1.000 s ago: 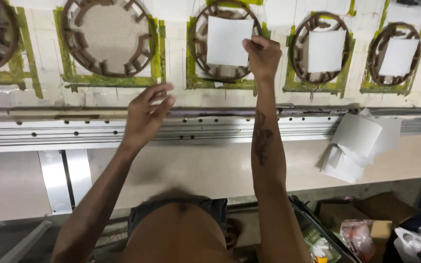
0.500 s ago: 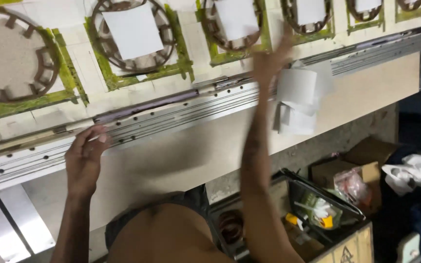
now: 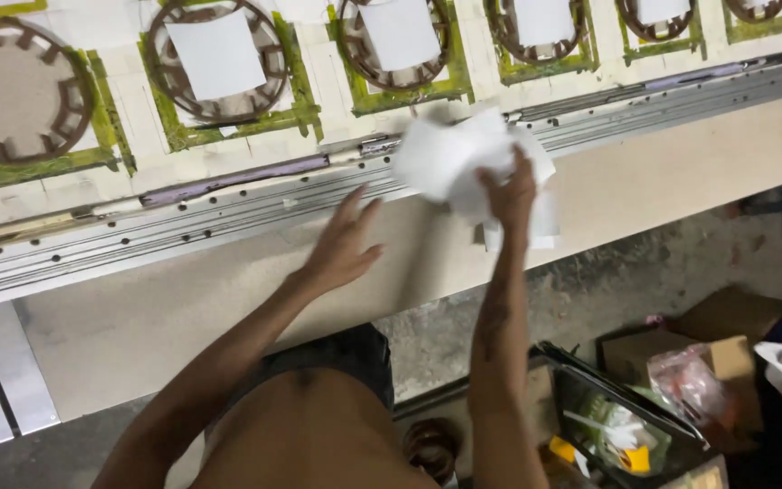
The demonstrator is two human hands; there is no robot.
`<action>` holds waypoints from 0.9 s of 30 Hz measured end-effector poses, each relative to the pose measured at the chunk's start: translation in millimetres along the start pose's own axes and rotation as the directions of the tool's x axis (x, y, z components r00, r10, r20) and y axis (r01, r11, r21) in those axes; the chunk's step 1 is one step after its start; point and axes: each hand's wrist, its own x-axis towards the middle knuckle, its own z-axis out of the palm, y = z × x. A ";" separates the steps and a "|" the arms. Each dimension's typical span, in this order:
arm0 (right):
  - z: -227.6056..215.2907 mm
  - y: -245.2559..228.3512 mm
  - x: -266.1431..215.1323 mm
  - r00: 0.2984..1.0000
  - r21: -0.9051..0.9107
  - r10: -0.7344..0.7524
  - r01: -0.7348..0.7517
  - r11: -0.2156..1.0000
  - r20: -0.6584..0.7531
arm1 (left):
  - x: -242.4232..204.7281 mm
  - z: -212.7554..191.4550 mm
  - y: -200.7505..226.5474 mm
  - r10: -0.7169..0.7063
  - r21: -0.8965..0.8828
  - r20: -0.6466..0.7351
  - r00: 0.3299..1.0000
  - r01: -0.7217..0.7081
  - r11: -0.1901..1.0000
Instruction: Placing individual sheets of white backing paper into embroidery frames on a large industrial machine.
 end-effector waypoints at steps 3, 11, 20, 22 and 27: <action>8.0 -53.9 -41.4 0.995 0.225 -0.078 0.090 0.970 -0.065 | 43.6 8.7 26.6 -0.051 0.078 0.140 0.989 0.041 0.996; -7.1 -97.0 -77.1 0.999 0.297 -0.030 0.034 0.954 -0.018 | 54.2 17.4 -44.0 -0.008 0.541 0.269 0.963 -0.144 0.829; -27.8 -90.6 -59.8 0.941 0.537 -0.118 0.281 0.796 -0.318 | 22.7 -12.0 -39.7 -0.545 -0.597 -0.144 0.826 0.367 0.714; -60.8 -114.5 -71.2 0.956 0.553 -0.096 0.240 0.798 -0.277 | 10.2 -29.5 6.9 -0.583 -0.801 -0.194 0.789 0.215 0.559; -59.1 -206.9 -118.0 0.995 0.859 0.098 -0.023 0.511 -0.031 | -18.5 -44.1 46.0 -0.669 -0.987 -0.153 0.727 -0.078 0.140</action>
